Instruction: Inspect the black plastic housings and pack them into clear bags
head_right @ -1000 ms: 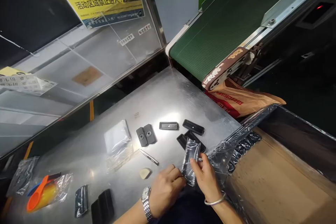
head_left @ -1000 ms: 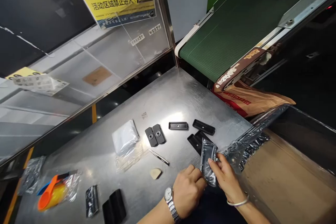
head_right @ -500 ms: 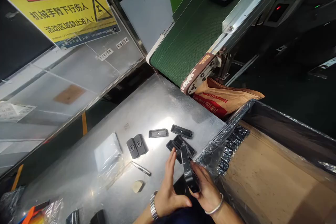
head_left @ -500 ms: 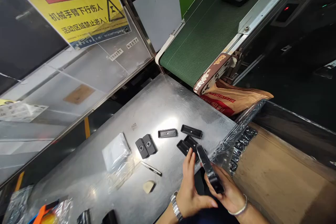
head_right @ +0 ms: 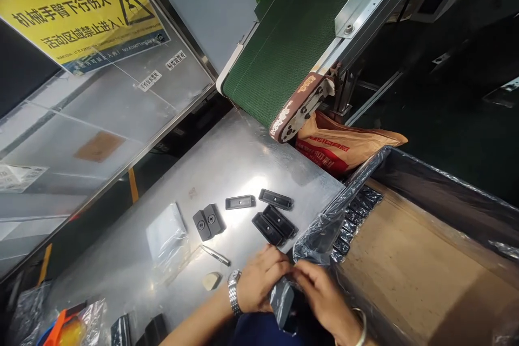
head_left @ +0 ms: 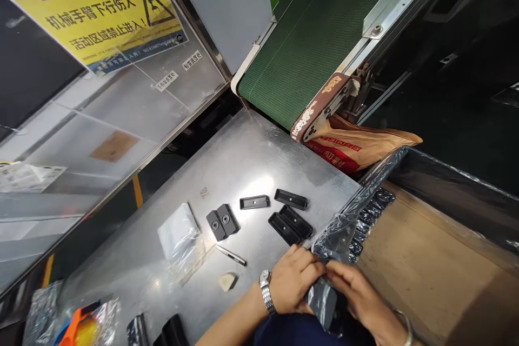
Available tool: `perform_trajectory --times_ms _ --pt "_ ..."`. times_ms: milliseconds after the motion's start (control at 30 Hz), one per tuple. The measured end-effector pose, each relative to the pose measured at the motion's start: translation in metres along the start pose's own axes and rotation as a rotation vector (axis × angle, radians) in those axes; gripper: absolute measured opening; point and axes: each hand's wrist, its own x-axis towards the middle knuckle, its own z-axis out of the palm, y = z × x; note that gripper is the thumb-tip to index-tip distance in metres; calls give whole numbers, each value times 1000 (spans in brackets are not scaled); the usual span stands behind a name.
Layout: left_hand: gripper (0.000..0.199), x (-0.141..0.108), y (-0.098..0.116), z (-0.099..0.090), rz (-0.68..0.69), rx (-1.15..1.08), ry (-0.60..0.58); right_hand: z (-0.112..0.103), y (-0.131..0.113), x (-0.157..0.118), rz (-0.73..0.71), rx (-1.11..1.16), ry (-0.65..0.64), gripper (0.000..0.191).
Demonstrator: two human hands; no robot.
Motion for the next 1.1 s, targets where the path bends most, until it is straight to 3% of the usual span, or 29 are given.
perform_trajectory --times_ms 167,233,400,500,600,667,733,833,933,1000,1100 --pt "57 2 9 -7 3 -153 152 -19 -21 -12 -82 26 -324 26" --pt "51 2 12 -10 -1 -188 161 -19 -26 -14 -71 -13 -380 26" --pt "43 -3 16 -14 15 -180 79 -14 -33 -12 43 -184 -431 25" --pt "42 -10 17 -11 28 -167 4 -9 -41 -14 -87 -425 -424 10" --pt "50 -17 17 -9 51 -171 -42 0 -46 -18 -278 -617 -333 14" --pt "57 -20 18 -9 50 -190 -29 4 -47 -19 -276 -657 -316 15" --pt "62 -22 18 -12 43 -204 -2 4 -44 -17 -210 -598 -381 12" --pt "68 -26 19 -18 25 -210 10 2 -42 -10 -42 -268 -534 22" --pt "72 -34 17 -18 0 -302 -22 2 -43 -6 93 1 -520 35" --pt "73 -39 16 -16 -15 -435 -25 4 -43 -6 104 -23 -515 41" --pt "70 -42 14 -14 -56 -592 17 10 -41 -7 99 -91 -624 55"
